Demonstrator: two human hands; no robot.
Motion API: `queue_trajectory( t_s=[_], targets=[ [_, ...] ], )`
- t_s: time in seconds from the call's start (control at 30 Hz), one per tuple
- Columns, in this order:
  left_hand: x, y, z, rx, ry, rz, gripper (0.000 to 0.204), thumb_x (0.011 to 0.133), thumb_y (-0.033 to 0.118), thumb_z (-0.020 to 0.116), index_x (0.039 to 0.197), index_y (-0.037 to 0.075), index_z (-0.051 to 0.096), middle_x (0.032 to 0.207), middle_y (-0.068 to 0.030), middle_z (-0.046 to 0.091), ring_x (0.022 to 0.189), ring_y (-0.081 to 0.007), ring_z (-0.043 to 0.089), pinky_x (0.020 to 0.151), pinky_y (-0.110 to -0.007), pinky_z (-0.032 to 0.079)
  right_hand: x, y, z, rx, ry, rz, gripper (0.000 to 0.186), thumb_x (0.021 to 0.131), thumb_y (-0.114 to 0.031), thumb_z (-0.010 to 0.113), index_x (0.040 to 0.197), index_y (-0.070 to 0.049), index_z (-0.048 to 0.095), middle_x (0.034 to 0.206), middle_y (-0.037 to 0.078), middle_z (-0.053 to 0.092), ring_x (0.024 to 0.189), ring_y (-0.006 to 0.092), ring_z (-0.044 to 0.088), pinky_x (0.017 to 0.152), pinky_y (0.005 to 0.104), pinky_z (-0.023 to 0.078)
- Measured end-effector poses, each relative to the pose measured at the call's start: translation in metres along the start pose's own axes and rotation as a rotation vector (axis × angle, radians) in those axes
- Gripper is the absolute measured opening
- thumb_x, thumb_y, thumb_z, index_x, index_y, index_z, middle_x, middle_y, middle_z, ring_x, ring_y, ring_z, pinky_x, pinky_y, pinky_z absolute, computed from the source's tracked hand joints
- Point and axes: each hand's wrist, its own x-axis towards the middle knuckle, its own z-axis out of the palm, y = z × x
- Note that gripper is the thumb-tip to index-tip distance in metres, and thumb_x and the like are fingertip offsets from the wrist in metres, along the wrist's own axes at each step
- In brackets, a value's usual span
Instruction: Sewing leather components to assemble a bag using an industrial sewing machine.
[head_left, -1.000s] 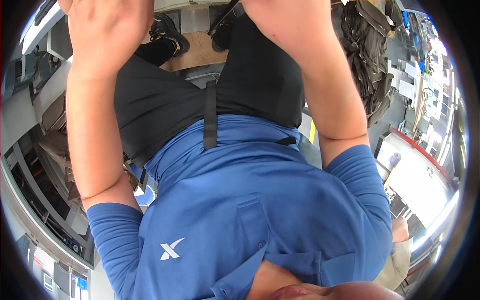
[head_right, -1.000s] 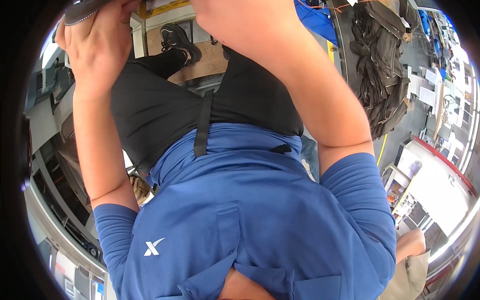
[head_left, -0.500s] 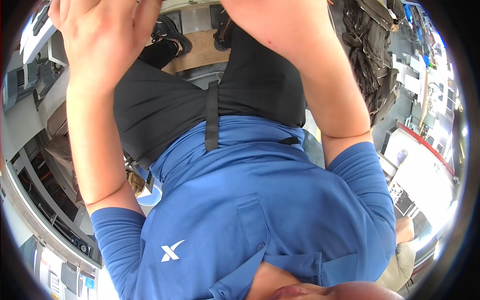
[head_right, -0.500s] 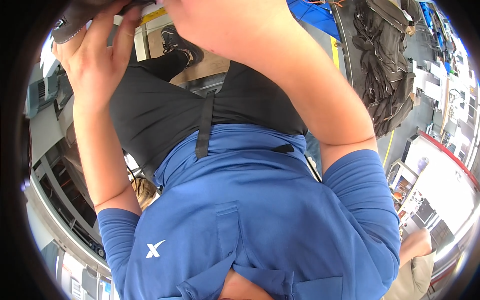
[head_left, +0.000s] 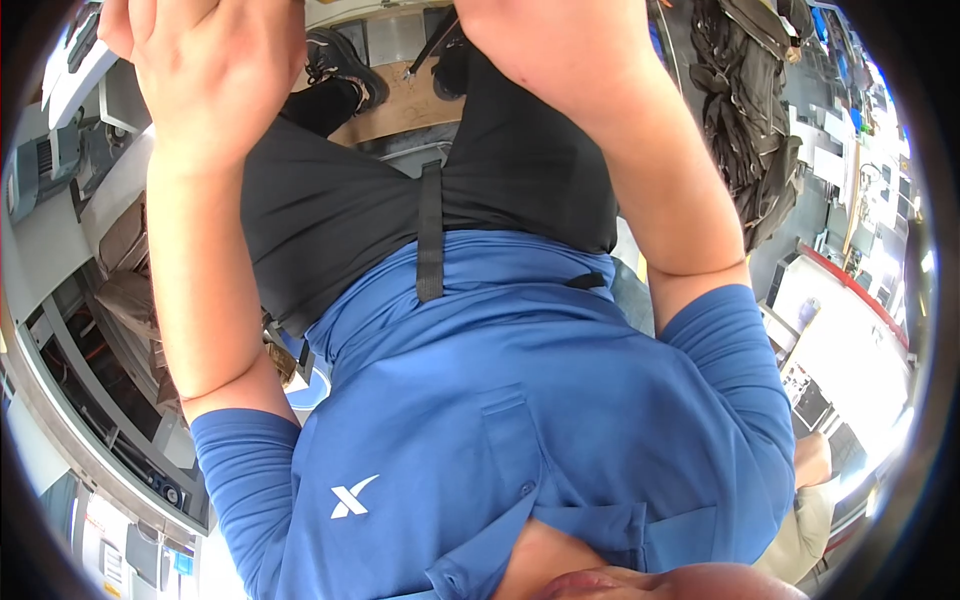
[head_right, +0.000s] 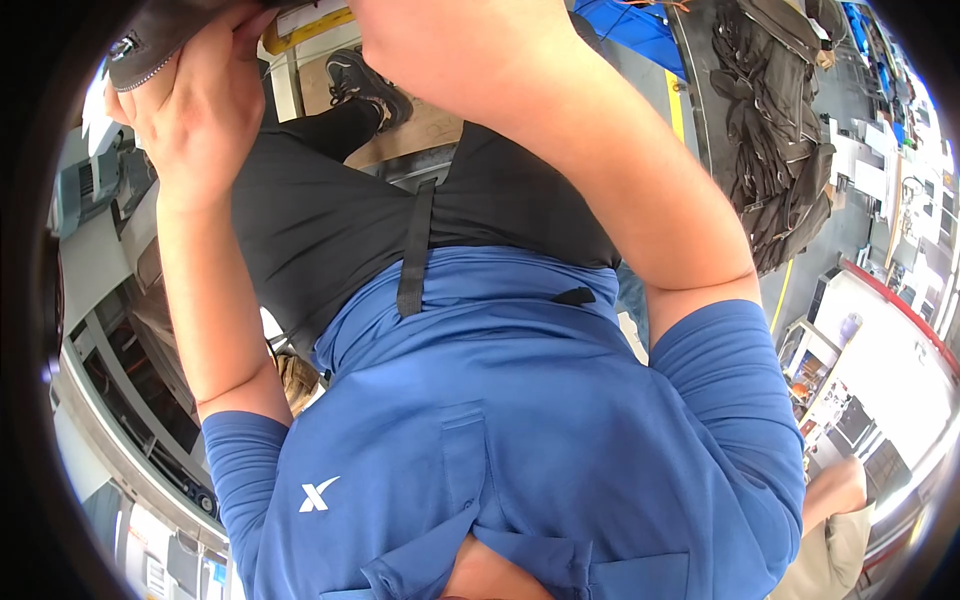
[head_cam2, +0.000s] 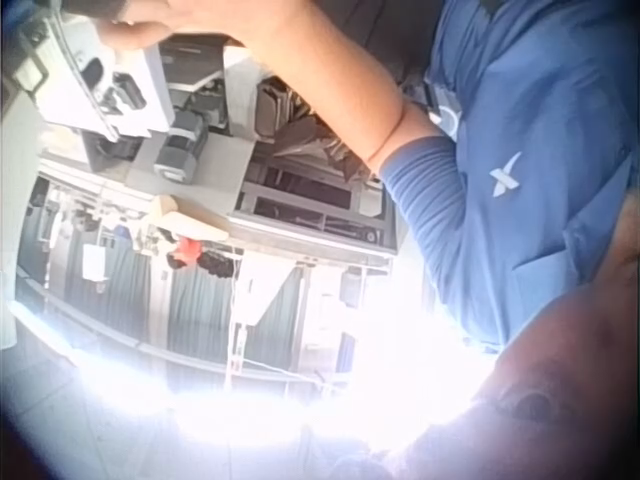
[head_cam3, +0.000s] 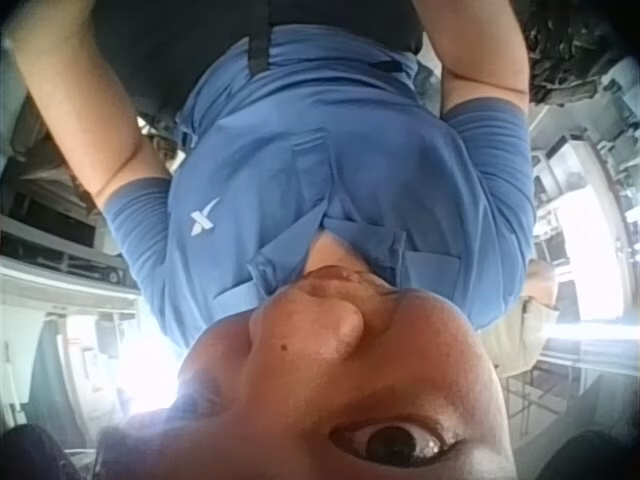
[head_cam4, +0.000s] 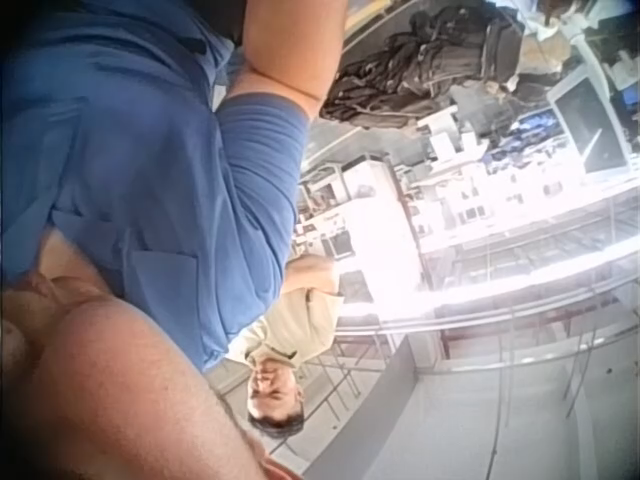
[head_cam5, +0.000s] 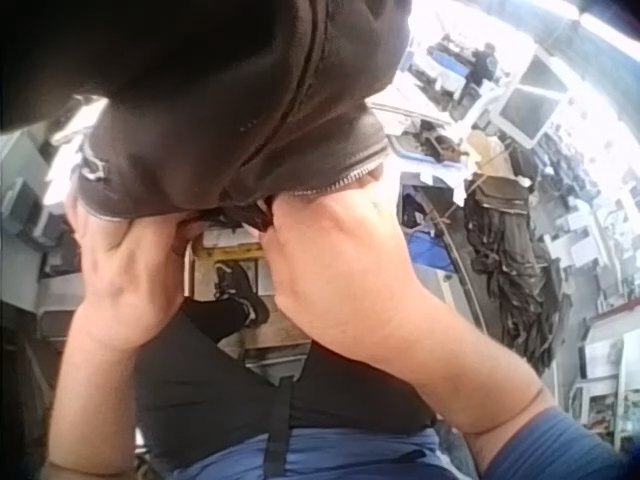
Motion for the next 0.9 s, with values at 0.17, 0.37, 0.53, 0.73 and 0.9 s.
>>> queue_trajectory(
  t_s=[0.17,0.37,0.53,0.73,0.9],
  targets=[
    [0.016,0.004,0.007,-0.093,0.112,-0.064,0.034,0.069,-0.002,0.075,0.102,0.002,0.073,0.117,-0.0156,0.065,0.112,-0.0366,0.059,0.099,-0.049,0.042,0.000,-0.001,0.000,0.181,-0.001,0.056,0.010,0.080,-0.012,0.063,0.082,-0.003,0.067,0.086,0.016,0.063,0.090,0.0370,0.061,0.082,0.0483,0.046],
    [0.033,0.014,-0.003,-0.485,0.189,-0.191,0.032,0.066,-0.006,0.076,0.097,-0.002,0.072,0.109,-0.0173,0.067,0.103,-0.0382,0.063,0.090,-0.049,0.048,-0.002,0.007,0.003,0.281,0.251,0.085,0.014,0.082,-0.011,0.064,0.093,-0.003,0.066,0.094,0.019,0.063,0.093,0.0401,0.060,0.083,0.0479,0.046],
    [0.034,0.019,-0.019,-0.358,0.086,-0.182,0.028,0.064,-0.007,0.078,0.091,-0.002,0.072,0.101,-0.0185,0.067,0.095,-0.0374,0.066,0.084,-0.045,0.051,-0.004,0.009,0.007,0.345,0.188,0.113,0.017,0.084,-0.011,0.064,0.098,-0.002,0.065,0.099,0.020,0.063,0.095,0.0421,0.059,0.086,0.0498,0.045],
    [0.031,0.020,-0.015,-0.380,0.163,-0.145,0.027,0.062,-0.006,0.079,0.088,-0.002,0.073,0.099,-0.0180,0.067,0.093,-0.0365,0.065,0.084,-0.044,0.050,-0.002,0.013,0.013,0.332,0.457,-0.030,0.020,0.083,-0.011,0.064,0.101,-0.001,0.065,0.102,0.020,0.063,0.098,0.0419,0.059,0.088,0.0500,0.045],
    [0.030,0.019,-0.016,-0.354,0.142,-0.140,0.028,0.061,-0.006,0.079,0.088,-0.002,0.073,0.100,-0.0177,0.068,0.094,-0.0361,0.065,0.085,-0.044,0.050,-0.004,0.011,0.010,0.269,0.347,0.008,0.019,0.083,-0.010,0.063,0.099,-0.001,0.066,0.101,0.020,0.064,0.098,0.0416,0.059,0.088,0.0504,0.045]
  ],
)
